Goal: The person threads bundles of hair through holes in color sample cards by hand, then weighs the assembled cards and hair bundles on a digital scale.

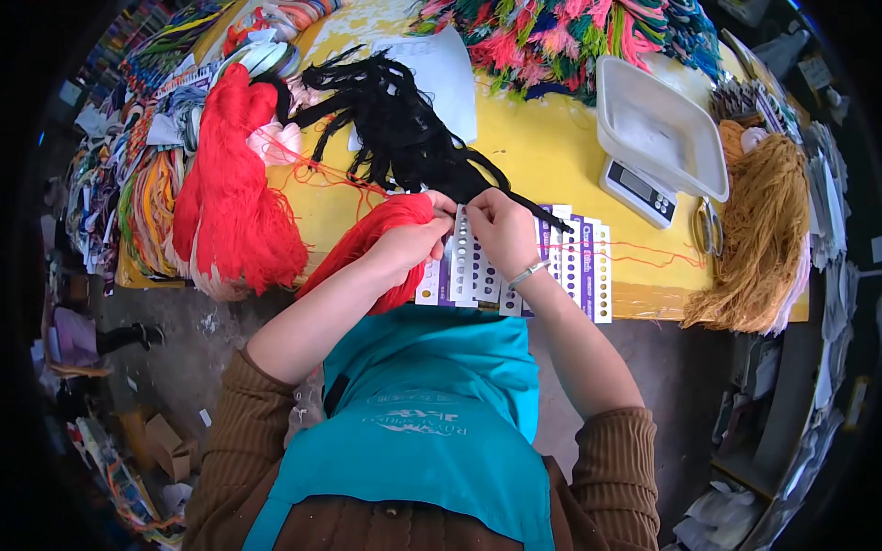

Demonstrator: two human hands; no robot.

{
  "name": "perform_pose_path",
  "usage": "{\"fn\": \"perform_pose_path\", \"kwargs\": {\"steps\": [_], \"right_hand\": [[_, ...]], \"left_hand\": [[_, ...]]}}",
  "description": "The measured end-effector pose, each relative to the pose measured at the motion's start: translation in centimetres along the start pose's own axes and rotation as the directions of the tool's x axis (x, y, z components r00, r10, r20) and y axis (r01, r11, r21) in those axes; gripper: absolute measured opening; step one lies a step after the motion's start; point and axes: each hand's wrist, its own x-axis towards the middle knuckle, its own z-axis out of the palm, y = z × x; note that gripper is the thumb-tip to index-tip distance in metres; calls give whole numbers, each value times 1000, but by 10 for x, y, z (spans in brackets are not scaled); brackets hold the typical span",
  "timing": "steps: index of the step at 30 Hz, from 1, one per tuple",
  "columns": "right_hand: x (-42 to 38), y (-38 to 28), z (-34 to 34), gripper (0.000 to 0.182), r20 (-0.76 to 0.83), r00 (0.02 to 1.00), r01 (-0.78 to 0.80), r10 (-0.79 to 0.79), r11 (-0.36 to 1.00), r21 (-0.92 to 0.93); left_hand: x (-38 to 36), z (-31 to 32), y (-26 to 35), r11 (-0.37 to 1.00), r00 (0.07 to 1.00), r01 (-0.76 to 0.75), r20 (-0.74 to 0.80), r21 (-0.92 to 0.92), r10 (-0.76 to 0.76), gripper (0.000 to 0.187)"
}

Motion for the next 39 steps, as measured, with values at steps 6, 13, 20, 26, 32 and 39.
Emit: {"fn": "perform_pose_path", "kwargs": {"steps": [6,13,20,26,32,39], "right_hand": [[1,2,-3,6,70,997,-37,29,992,124],[2,2,-4,6,108,993,-51,38,991,121],[3,1,-4,8,103,994,-41,37,999,34],[2,3,-3,9,91,995,-46,40,997,67],[4,7,-5,9,140,988,-78,60,990,120],[3,-14,-7,17,153,986,-46,60,994,-95]], "left_hand": [[12,0,0,998,999,30,-26,-56,-32,17],[28,-12,-17,996,998,-17,63,84,12,17],[14,-15,-3,998,997,18,78,62,-23,18],[15,-13,-2,999,994,18,111,36,-22,15],[25,-13,-14,996,996,10,84,87,-18,15],[9,-20,-1,967,993,-94,-42,235,107,13]]}}
